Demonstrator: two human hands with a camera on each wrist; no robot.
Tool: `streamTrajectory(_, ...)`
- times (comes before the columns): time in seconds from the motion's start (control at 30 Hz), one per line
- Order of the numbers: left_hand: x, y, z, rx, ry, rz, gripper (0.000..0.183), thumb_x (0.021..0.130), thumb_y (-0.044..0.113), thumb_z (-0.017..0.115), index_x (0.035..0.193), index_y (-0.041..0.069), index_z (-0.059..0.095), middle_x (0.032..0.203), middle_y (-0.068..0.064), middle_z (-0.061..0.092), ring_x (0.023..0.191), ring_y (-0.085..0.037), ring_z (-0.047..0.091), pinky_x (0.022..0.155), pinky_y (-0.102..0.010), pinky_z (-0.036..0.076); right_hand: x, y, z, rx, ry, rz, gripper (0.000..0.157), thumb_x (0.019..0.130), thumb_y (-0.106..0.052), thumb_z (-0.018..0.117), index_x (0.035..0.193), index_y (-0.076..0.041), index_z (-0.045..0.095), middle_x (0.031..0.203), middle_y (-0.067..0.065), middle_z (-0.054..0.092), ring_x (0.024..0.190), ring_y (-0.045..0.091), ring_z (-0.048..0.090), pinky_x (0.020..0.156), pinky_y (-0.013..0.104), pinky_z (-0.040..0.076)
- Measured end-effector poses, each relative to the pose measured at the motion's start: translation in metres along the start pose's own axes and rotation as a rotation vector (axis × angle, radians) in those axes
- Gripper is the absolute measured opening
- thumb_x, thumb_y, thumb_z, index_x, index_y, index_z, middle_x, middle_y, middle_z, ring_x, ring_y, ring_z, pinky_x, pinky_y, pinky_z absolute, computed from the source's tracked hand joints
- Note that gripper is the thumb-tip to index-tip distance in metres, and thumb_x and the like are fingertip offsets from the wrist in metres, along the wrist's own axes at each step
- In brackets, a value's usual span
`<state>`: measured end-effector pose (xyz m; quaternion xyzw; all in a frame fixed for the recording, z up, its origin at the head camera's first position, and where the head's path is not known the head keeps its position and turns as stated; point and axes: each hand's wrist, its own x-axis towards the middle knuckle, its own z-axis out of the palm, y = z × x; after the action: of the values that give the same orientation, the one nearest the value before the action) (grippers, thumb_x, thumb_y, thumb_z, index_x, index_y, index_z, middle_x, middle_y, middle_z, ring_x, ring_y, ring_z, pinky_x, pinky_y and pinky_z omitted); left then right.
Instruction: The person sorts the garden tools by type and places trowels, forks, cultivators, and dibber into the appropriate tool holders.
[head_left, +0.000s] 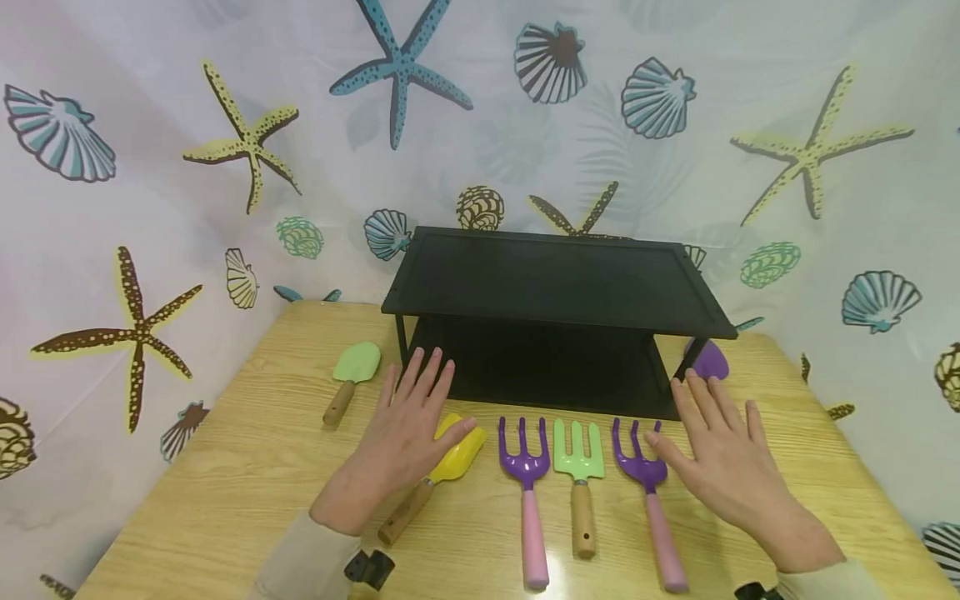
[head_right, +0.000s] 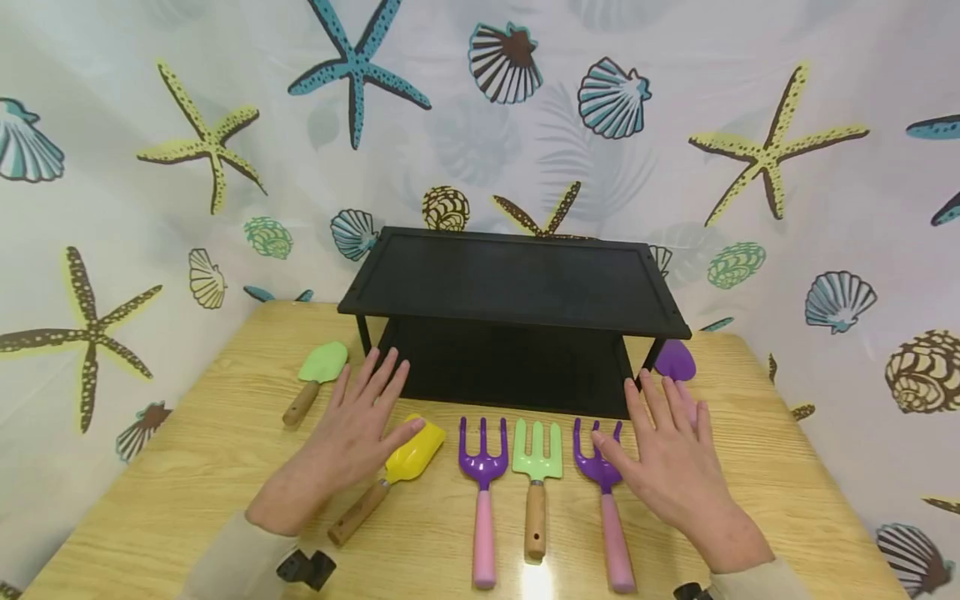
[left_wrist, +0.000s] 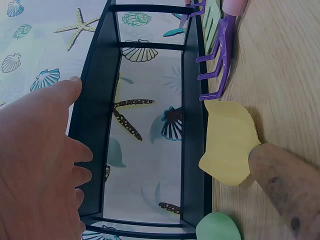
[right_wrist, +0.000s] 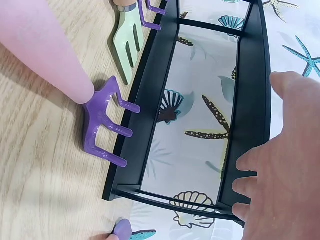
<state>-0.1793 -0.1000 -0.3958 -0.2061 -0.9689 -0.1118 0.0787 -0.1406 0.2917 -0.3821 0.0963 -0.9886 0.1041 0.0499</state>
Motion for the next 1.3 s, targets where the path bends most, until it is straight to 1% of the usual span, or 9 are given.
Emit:
streamTrajectory(0.17, -0.001, -0.001, 0.001, -0.019, -0.013, -0.009, 0.085, 0.098, 0.067, 0.035, 0.160, 0.012, 0.016, 0.168, -0.006, 0.002, 0.156, -0.030, -0.002, 0.125, -0.058, 0.001, 0.000, 0.000, 0.002, 0.004, 0.002, -0.005, 0.085, 0.101, -0.060, 0.039, 0.160, -0.006, 0.008, 0.166, 0.022, 0.002, 0.153, 0.044, -0.005, 0.116, 0.069, -0.016)
streamTrajectory(0.3, -0.002, -0.003, 0.001, -0.012, -0.014, -0.018, 0.085, 0.098, 0.067, 0.035, 0.160, 0.012, 0.016, 0.168, -0.007, 0.003, 0.156, -0.031, -0.002, 0.125, -0.059, 0.002, 0.000, 0.002, 0.003, 0.005, -0.004, -0.002, 0.085, 0.101, -0.060, 0.039, 0.160, -0.007, 0.007, 0.166, 0.021, 0.001, 0.153, 0.042, -0.008, 0.116, 0.069, -0.016)
streamTrajectory(0.53, -0.001, -0.006, -0.001, 0.002, -0.020, -0.027, 0.085, 0.098, 0.067, 0.036, 0.160, 0.012, 0.016, 0.168, -0.007, 0.005, 0.156, -0.032, -0.001, 0.125, -0.059, 0.000, 0.000, 0.006, 0.003, -0.014, -0.013, 0.004, 0.084, 0.101, -0.060, 0.037, 0.160, -0.007, 0.008, 0.166, 0.021, 0.004, 0.153, 0.043, -0.006, 0.116, 0.070, -0.014)
streamTrajectory(0.77, 0.000, -0.008, -0.004, 0.011, 0.008, -0.021, 0.084, 0.098, 0.067, 0.035, 0.159, 0.012, 0.015, 0.168, -0.006, 0.004, 0.156, -0.031, 0.000, 0.125, -0.059, 0.004, -0.001, 0.013, 0.002, -0.017, -0.010, 0.006, 0.084, 0.102, -0.058, 0.038, 0.159, -0.006, 0.006, 0.166, 0.022, 0.000, 0.153, 0.041, -0.009, 0.116, 0.071, -0.012)
streamTrajectory(0.97, 0.002, -0.010, -0.010, -0.014, 0.058, -0.002, 0.082, 0.099, 0.062, 0.041, 0.160, 0.012, 0.016, 0.168, -0.008, 0.006, 0.156, -0.031, 0.000, 0.125, -0.059, 0.003, 0.001, 0.027, 0.004, -0.034, -0.033, 0.027, 0.085, 0.102, -0.058, 0.038, 0.159, -0.006, 0.004, 0.166, 0.021, -0.004, 0.152, 0.043, -0.010, 0.115, 0.072, -0.011)
streamTrajectory(1.03, 0.005, -0.011, -0.014, -0.014, 0.076, 0.008, 0.081, 0.099, 0.060, 0.042, 0.160, 0.012, 0.017, 0.168, -0.008, 0.007, 0.156, -0.031, -0.001, 0.125, -0.058, 0.003, 0.002, 0.033, 0.006, -0.042, -0.037, 0.031, 0.085, 0.102, -0.059, 0.037, 0.159, -0.004, 0.006, 0.166, 0.022, -0.003, 0.152, 0.045, -0.008, 0.114, 0.073, -0.009)
streamTrajectory(1.17, 0.012, -0.015, -0.023, -0.011, 0.108, 0.034, 0.080, 0.100, 0.058, 0.043, 0.160, 0.012, 0.016, 0.169, -0.008, 0.008, 0.156, -0.030, -0.002, 0.125, -0.058, 0.005, 0.006, 0.046, 0.009, -0.048, -0.037, 0.035, 0.084, 0.102, -0.058, 0.036, 0.157, 0.002, 0.012, 0.164, 0.026, 0.005, 0.151, 0.049, 0.002, 0.113, 0.076, -0.001)
streamTrajectory(1.3, 0.023, -0.022, -0.036, 0.007, 0.135, 0.047, 0.081, 0.100, 0.057, 0.044, 0.160, 0.011, 0.015, 0.168, -0.009, 0.009, 0.157, -0.029, 0.000, 0.126, -0.056, 0.007, 0.014, 0.062, 0.015, -0.034, -0.041, 0.042, 0.082, 0.104, -0.056, 0.034, 0.157, 0.002, 0.010, 0.162, 0.030, 0.010, 0.148, 0.053, 0.011, 0.113, 0.076, 0.003)
